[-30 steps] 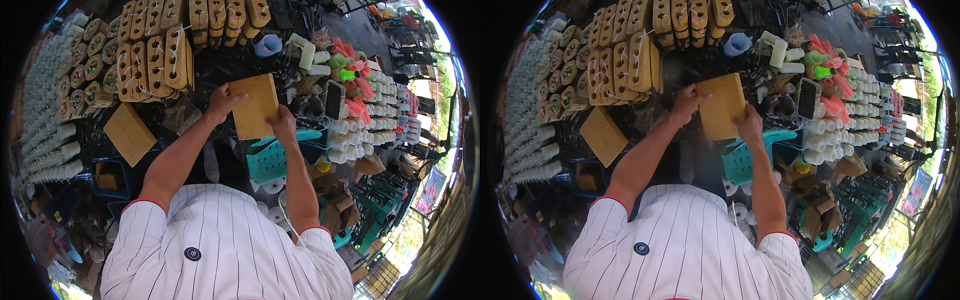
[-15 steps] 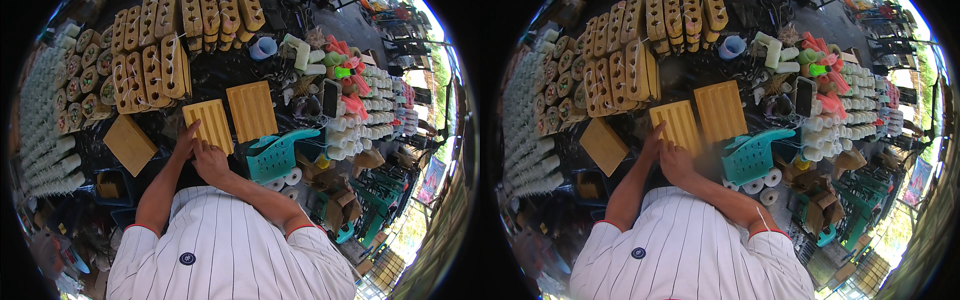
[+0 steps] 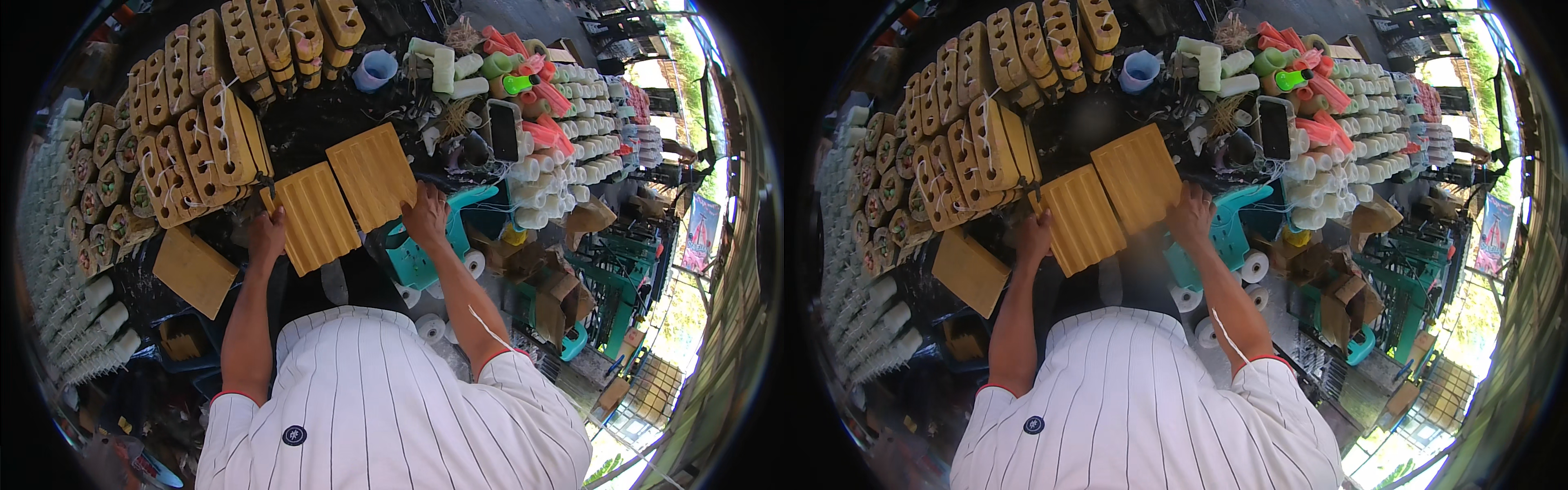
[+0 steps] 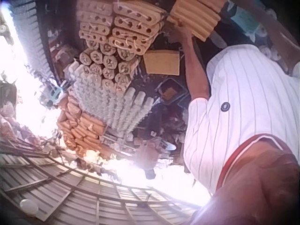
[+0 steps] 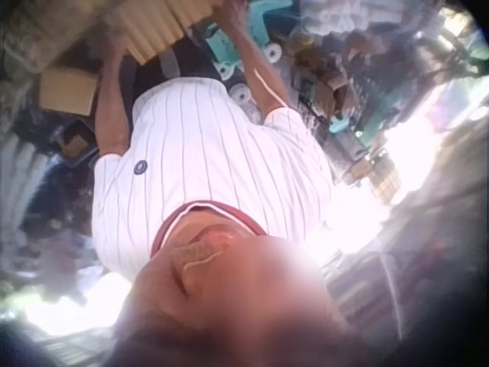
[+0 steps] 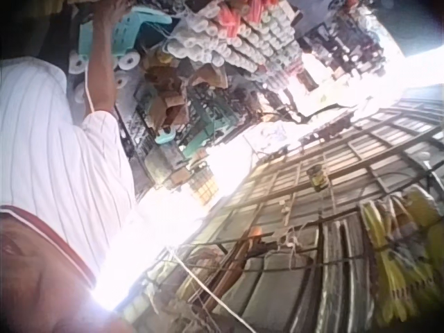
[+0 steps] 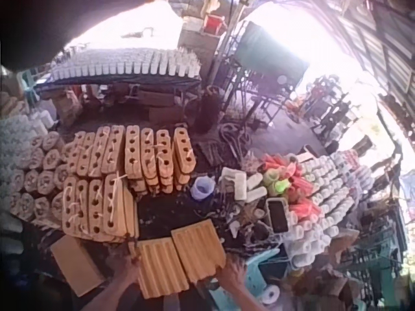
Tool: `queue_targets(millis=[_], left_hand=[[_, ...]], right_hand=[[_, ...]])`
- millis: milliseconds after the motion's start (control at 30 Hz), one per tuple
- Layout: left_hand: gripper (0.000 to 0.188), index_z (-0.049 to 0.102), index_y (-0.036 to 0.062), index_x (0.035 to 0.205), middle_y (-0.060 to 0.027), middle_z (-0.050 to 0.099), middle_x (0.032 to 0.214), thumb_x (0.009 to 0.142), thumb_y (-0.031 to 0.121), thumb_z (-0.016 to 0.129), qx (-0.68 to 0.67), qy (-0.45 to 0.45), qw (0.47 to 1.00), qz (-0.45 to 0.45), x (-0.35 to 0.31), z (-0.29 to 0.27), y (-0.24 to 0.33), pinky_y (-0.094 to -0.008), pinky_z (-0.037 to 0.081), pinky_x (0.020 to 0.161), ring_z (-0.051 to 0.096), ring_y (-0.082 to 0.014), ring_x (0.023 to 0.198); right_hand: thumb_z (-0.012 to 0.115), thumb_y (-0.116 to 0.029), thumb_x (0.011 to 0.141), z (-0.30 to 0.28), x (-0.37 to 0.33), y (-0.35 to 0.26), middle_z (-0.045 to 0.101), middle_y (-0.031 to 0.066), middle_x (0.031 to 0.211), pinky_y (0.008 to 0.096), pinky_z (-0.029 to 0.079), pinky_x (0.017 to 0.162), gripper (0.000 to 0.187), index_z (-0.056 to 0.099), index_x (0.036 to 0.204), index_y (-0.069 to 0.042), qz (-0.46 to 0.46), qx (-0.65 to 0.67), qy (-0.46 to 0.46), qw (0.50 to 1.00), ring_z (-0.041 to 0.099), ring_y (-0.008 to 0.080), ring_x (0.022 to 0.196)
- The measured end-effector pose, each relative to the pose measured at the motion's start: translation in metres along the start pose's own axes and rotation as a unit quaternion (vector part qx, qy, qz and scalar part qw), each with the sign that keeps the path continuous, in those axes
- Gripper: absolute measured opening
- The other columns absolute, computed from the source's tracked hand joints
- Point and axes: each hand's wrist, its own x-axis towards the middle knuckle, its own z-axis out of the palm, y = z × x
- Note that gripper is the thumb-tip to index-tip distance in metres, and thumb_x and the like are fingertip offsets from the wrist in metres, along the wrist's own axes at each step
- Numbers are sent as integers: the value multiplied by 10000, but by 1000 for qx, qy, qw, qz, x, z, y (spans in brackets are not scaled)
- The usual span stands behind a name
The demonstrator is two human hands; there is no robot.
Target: The person assembles corrugated cardboard egg trays by stacking flat pieces, threading white string through pre-cut holes, and tying knots to secure them. They use shears to cut the string and a small tool to scrape or smooth the cardboard edges. Completed bundles are placed on a nearby table.
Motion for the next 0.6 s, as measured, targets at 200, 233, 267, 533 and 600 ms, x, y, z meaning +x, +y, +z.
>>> queue_targets(millis=[200,233,267,533,600], left_hand=[[550,692,-53,1126,-280,743,1003,994,480,664,302,53,942,133,-62,-39,37,-514,595,815,737,-445,957],[552,690,-51,1140,-281,743,1004,989,480,670,304,60,938,154,-70,-41,39,-515,595,810,736,-440,970],[575,689,-56,1158,-292,738,995,973,489,682,298,57,941,152,-73,-41,44,-519,587,821,731,-449,968],[567,650,-67,1247,-278,733,1000,954,412,731,248,8,925,289,-92,-13,78,-499,572,850,716,-451,968],[535,650,-67,1228,-283,728,1004,953,383,741,241,-26,932,269,-104,-9,87,-502,563,850,711,-457,972]], right_hand=[[732,-197,940,-1,-51,67,756,133,1096,425,559,848,303,737,1181,-14,87,268,42,959,735,301,949],[724,-193,959,-14,-48,82,758,108,992,384,562,754,253,752,1122,-1,133,295,94,942,724,244,824],[715,-190,978,-27,-41,98,760,82,888,342,564,660,224,768,1062,11,177,321,145,919,714,188,698],[743,-156,935,-51,37,297,754,89,817,325,552,628,194,793,1021,11,346,439,324,763,705,149,718],[757,-171,910,-54,40,325,777,109,853,343,566,683,201,805,997,3,357,361,333,795,734,180,785]])
